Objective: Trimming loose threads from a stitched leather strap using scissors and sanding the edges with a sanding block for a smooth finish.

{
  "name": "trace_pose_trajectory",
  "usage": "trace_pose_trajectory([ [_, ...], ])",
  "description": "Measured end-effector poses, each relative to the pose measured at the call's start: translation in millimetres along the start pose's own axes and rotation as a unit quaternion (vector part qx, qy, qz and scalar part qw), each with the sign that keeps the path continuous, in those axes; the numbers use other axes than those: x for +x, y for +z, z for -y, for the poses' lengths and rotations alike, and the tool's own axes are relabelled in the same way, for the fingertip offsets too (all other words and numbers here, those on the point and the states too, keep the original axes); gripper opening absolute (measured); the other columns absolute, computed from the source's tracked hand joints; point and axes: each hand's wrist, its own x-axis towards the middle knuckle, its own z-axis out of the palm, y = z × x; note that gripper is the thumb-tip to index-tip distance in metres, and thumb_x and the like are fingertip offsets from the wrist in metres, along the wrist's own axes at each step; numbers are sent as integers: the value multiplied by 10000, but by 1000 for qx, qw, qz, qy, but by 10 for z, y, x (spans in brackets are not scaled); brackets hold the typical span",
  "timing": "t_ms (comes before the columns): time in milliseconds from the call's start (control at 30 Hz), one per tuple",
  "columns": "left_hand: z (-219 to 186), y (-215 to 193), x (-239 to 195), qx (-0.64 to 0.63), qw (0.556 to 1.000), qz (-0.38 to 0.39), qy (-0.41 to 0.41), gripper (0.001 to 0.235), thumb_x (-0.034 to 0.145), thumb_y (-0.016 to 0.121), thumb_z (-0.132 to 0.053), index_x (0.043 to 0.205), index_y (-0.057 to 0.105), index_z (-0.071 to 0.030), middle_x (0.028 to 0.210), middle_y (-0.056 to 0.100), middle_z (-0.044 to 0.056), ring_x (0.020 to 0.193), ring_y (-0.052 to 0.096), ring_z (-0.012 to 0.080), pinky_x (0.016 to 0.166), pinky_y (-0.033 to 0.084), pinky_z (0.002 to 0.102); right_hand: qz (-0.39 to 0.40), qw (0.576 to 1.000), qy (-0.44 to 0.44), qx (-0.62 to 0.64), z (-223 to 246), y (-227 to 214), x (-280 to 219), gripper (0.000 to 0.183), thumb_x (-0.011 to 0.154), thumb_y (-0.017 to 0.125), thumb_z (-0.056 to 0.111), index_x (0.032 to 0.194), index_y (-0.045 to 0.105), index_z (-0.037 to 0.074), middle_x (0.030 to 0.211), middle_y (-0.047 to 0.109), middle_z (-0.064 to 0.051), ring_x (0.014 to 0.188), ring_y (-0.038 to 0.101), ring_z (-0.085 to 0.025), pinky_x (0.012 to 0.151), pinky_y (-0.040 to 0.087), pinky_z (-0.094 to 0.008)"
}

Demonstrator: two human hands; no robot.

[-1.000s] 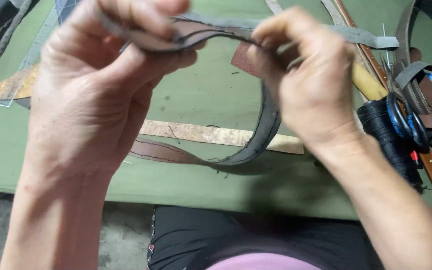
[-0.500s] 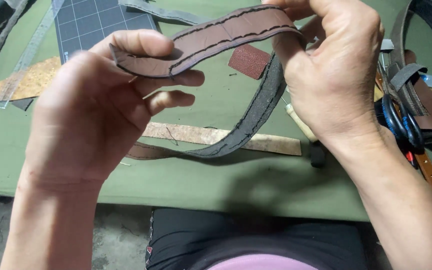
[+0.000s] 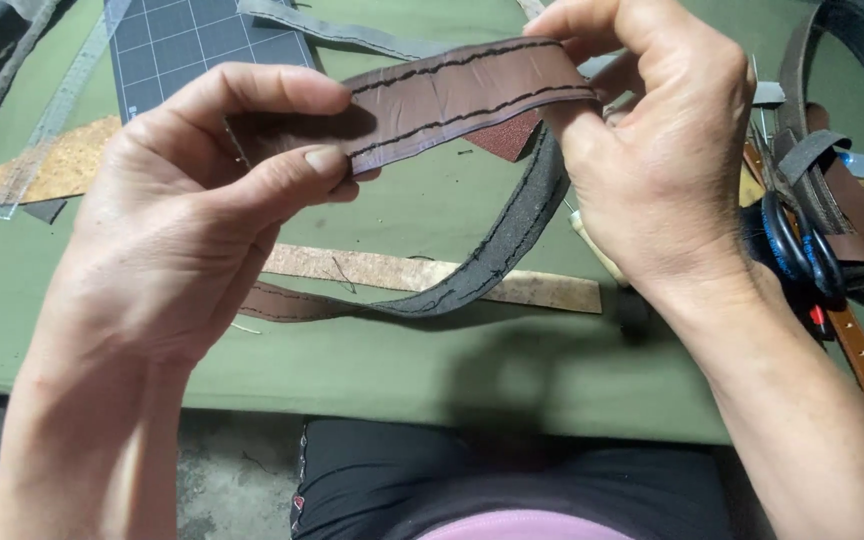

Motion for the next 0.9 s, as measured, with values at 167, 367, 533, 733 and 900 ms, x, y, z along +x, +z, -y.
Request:
trace_pose_trajectory([
  [167,-61,3,-13,32,999,-4,3,313,826,730,44,1125,704,-47,1078,771,115,1012,748,157,854,620,212,1,1000,-11,-11,-53,-14,-25,215,1031,812,-112,1161,725,36,1058,722,-70,831,590,-137,711,475,-269],
  [367,-39,-131,-14,47,997,15,57,651,804,741,35,1383,514,-157,1060,632,123,931,648,167,867,652,279,1,1000,-22,-16,-145,-51,-64,249,996,738,-157,1182,727,9,1077,722,-80,899,594,-148,753,456,-280],
  [533,-49,-174,-20,65,997,-11,51,762,805,739,16,1469,422,-180,1050,626,130,906,683,181,894,676,300,2,1000,6,30,-246,-59,-84,260,1002,685,-196,1180,705,-8,1078,706,-84,962,643,-147,829,524,-271],
  [733,28,-239,17,86,995,-25,53,773,808,751,4,1493,439,-172,972,585,109,837,673,172,912,673,264,6,998,47,34,-319,-95,-113,314,954,615,-200,1177,691,7,1061,692,-43,944,622,-104,767,504,-235],
  [900,241,-310,159,-103,984,-146,-26,714,747,775,72,1404,568,-115,885,673,81,747,725,170,800,675,241,16,998,37,52,-331,-91,-112,572,733,400,-200,1188,695,-18,1102,697,-81,985,625,-151,839,498,-249],
])
